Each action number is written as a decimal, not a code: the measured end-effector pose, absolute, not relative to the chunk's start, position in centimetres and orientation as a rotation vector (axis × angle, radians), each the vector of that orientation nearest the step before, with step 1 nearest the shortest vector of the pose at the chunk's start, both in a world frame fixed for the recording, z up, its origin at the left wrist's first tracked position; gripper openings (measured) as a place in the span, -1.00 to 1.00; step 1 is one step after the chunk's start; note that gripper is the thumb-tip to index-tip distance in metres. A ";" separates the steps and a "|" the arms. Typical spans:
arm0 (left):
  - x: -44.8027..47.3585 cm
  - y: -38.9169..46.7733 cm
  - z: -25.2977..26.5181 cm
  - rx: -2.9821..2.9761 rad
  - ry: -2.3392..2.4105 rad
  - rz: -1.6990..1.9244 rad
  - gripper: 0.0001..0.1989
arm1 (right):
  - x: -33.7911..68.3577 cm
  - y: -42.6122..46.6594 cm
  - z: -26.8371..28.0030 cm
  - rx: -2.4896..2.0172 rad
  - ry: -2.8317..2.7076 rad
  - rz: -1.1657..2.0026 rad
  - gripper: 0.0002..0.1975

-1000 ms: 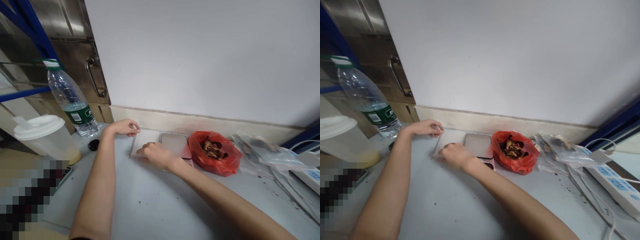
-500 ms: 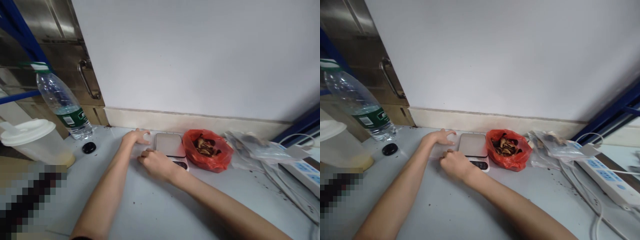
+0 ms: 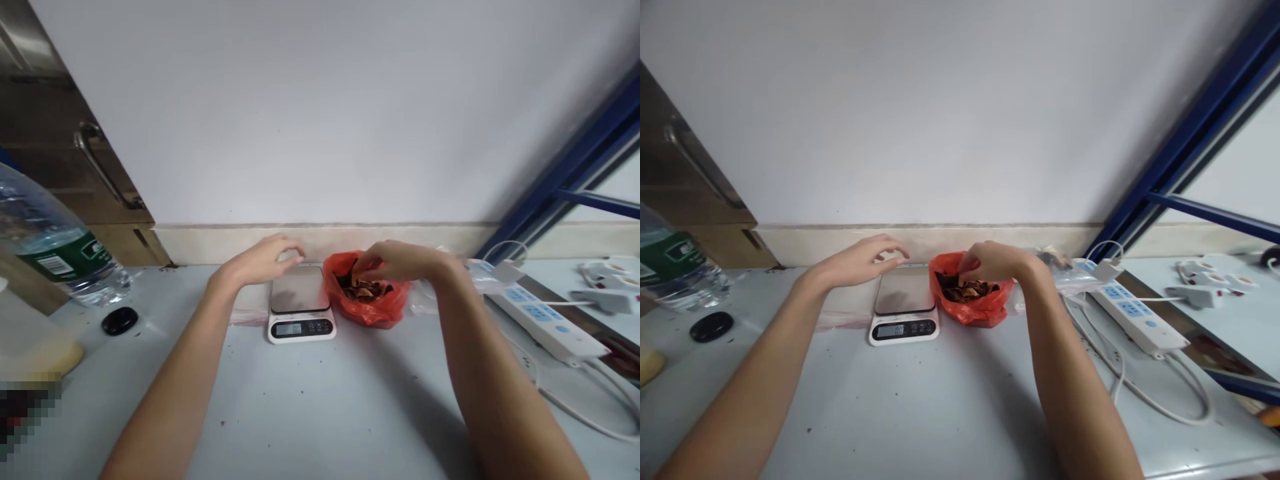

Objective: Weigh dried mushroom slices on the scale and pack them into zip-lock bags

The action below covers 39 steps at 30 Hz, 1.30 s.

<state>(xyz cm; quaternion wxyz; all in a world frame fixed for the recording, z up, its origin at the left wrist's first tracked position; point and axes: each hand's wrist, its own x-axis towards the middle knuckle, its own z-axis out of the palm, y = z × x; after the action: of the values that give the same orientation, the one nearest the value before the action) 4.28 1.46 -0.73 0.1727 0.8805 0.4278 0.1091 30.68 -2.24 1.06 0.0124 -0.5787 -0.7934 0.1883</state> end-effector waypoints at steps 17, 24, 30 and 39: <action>11.1 1.1 -4.4 2.596 1.058 0.445 -0.47 | 34.2 -1.2 0.1 -2.106 -2.143 0.437 -0.84; 10.6 0.9 -4.4 2.562 0.947 0.445 -0.24 | 34.1 -1.0 -0.2 -1.969 -1.936 0.358 -0.70; 11.6 -0.2 -3.6 2.628 1.012 0.494 -0.50 | 35.2 -1.2 -0.1 -1.915 -1.638 0.228 -0.52; 13.4 -1.7 -3.1 2.781 0.655 0.545 -0.72 | 42.4 -1.9 -2.7 -2.490 -1.259 0.123 -0.55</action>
<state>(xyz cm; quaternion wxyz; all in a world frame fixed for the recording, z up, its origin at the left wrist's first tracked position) 13.39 -1.66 -3.11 0.1160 0.9497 0.2237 0.1860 42.42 -1.89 -2.67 0.1735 -0.8780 -0.4441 0.0435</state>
